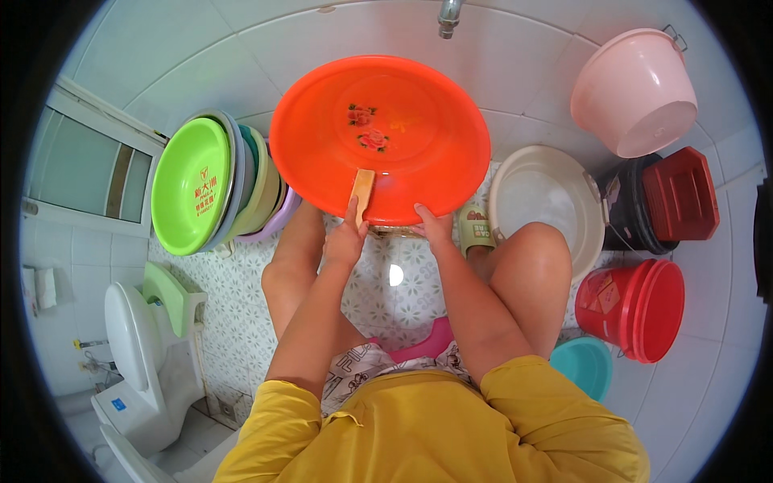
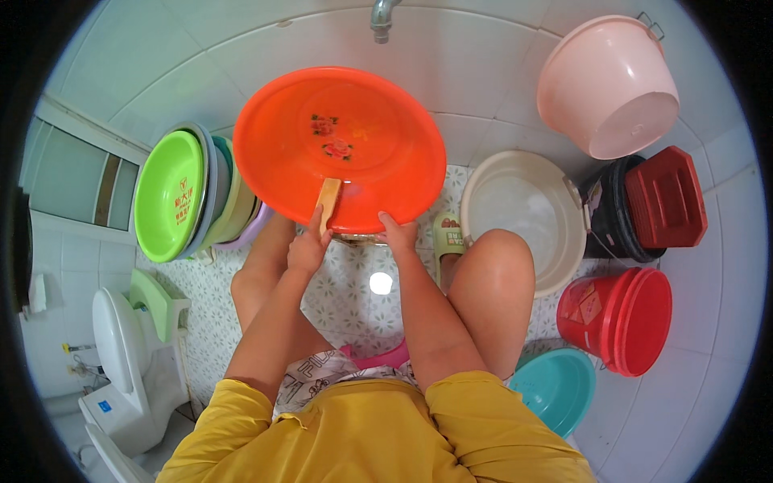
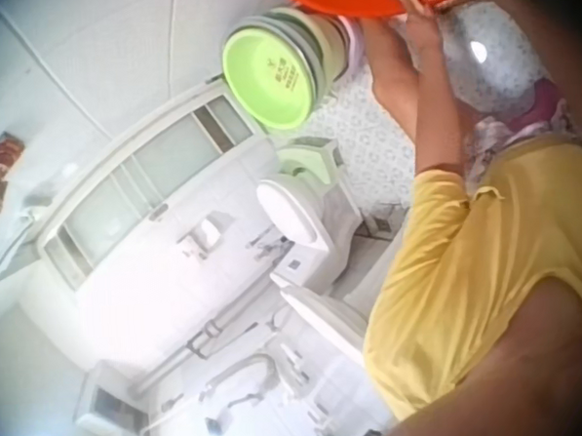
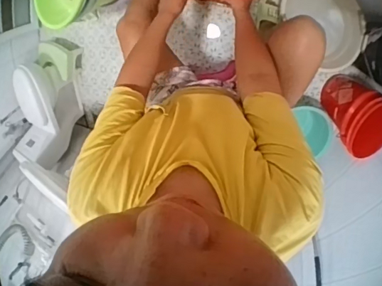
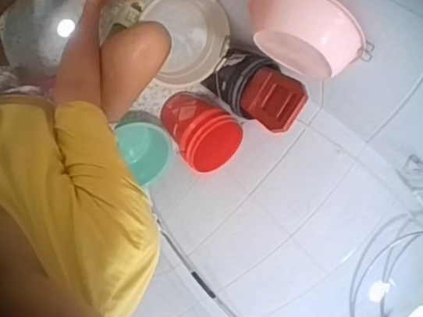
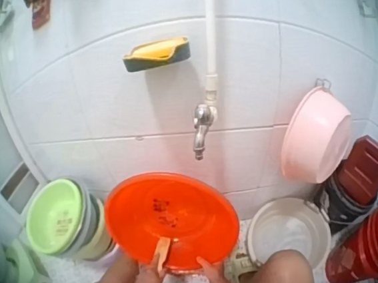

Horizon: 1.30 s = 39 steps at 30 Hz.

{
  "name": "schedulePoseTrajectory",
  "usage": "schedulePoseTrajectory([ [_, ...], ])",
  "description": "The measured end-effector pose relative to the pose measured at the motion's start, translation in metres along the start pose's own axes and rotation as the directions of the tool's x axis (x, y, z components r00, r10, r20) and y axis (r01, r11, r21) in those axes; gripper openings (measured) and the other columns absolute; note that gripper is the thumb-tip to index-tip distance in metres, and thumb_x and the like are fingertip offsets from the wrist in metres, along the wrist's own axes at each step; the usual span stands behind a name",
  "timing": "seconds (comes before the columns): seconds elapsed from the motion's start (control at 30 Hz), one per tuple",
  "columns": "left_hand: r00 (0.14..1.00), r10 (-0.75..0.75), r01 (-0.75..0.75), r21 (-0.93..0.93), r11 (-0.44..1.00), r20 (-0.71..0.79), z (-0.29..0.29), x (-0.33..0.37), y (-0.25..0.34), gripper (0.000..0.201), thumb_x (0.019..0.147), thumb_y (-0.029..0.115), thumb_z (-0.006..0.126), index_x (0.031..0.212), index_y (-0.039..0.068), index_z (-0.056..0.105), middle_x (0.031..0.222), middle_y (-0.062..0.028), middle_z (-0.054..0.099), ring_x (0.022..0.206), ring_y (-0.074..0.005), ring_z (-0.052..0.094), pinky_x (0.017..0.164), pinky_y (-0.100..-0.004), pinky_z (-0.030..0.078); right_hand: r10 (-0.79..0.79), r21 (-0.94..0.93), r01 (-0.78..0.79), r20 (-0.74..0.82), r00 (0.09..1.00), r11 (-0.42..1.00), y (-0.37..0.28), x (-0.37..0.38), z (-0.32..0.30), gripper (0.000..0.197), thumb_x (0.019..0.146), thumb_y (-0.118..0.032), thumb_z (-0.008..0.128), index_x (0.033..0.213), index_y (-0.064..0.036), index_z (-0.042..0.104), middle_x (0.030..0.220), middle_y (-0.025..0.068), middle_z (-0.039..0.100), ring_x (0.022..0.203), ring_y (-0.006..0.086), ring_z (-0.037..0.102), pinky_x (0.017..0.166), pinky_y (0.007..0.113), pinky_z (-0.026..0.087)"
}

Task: The person cleans a plastic basin by scrubbing the outside with a brush, wetting the brush and rubbing it on soap, and then scrubbing the inside of the basin.

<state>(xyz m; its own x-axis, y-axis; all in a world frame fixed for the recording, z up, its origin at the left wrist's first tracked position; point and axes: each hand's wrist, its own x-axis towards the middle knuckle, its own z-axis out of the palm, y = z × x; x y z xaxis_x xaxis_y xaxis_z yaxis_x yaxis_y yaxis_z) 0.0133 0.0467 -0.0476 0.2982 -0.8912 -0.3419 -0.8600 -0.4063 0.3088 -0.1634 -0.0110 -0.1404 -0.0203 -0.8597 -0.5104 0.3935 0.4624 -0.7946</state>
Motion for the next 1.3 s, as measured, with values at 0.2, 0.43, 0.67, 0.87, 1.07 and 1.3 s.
schedulePoseTrajectory([
  [0.2,0.987,0.128,-0.144,-0.188,0.972,-0.094,0.031,0.017,-0.001,0.064,0.087,0.037,0.053,0.142,0.022,0.024,0.094,-0.0250,0.062,0.084,-0.0408,0.061,0.075,-0.0476,0.047,-0.008,-0.044,0.007,-0.001,1.000,0.999,-0.005,-0.007,0.006,0.049,0.079,-0.014,0.067,0.120,-0.0102,0.041,0.109,0.0106,0.057,0.079,0.0247,0.064,0.061,0.035,0.056],
  [0.43,0.973,0.210,-0.124,-0.552,0.824,0.096,0.055,0.014,0.036,0.066,0.086,0.038,0.055,0.142,0.020,0.026,0.104,-0.0261,0.060,0.091,-0.0407,0.060,0.079,-0.0424,0.047,0.011,-0.011,-0.011,-0.031,0.999,1.000,-0.005,-0.008,0.007,0.046,0.078,-0.014,0.068,0.117,-0.0083,0.045,0.103,0.0094,0.060,0.076,0.0243,0.064,0.059,0.034,0.056],
  [0.67,0.995,0.099,-0.099,-0.022,0.995,0.000,0.007,0.007,-0.002,0.066,0.086,0.042,0.053,0.142,0.031,0.019,0.093,-0.0245,0.063,0.082,-0.0418,0.061,0.075,-0.0505,0.047,-0.023,-0.011,0.022,-0.015,1.000,1.000,-0.001,-0.001,0.002,0.045,0.078,-0.015,0.068,0.116,-0.0080,0.046,0.102,0.0110,0.060,0.073,0.0243,0.064,0.058,0.034,0.056],
  [0.87,0.998,0.045,-0.041,0.080,0.996,-0.054,0.016,0.011,-0.019,0.067,0.088,0.043,0.049,0.143,0.033,0.012,0.087,-0.0228,0.064,0.078,-0.0395,0.062,0.072,-0.0489,0.048,-0.012,-0.050,0.012,0.009,1.000,0.999,-0.001,-0.002,0.006,0.045,0.078,-0.015,0.068,0.117,-0.0076,0.047,0.102,0.0111,0.060,0.070,0.0241,0.064,0.057,0.034,0.057],
  [1.07,0.987,0.147,-0.137,-0.136,0.981,0.064,0.045,-0.029,0.018,0.067,0.087,0.040,0.049,0.143,0.030,0.014,0.079,-0.0237,0.063,0.073,-0.0413,0.062,0.068,-0.0495,0.048,-0.026,-0.036,0.025,-0.023,0.999,0.999,-0.001,-0.004,0.003,0.045,0.078,-0.014,0.068,0.117,-0.0065,0.046,0.102,0.0108,0.060,0.072,0.0239,0.064,0.057,0.034,0.057],
  [1.3,0.999,0.030,-0.029,0.050,0.998,-0.021,-0.002,-0.021,-0.001,0.066,0.087,0.036,0.052,0.142,0.031,0.017,0.080,-0.0231,0.064,0.075,-0.0398,0.062,0.069,-0.0480,0.050,-0.021,-0.045,0.021,0.011,1.000,0.999,0.000,-0.001,0.000,0.047,0.079,-0.014,0.067,0.119,-0.0072,0.044,0.105,0.0105,0.059,0.073,0.0231,0.064,0.059,0.034,0.056],
])
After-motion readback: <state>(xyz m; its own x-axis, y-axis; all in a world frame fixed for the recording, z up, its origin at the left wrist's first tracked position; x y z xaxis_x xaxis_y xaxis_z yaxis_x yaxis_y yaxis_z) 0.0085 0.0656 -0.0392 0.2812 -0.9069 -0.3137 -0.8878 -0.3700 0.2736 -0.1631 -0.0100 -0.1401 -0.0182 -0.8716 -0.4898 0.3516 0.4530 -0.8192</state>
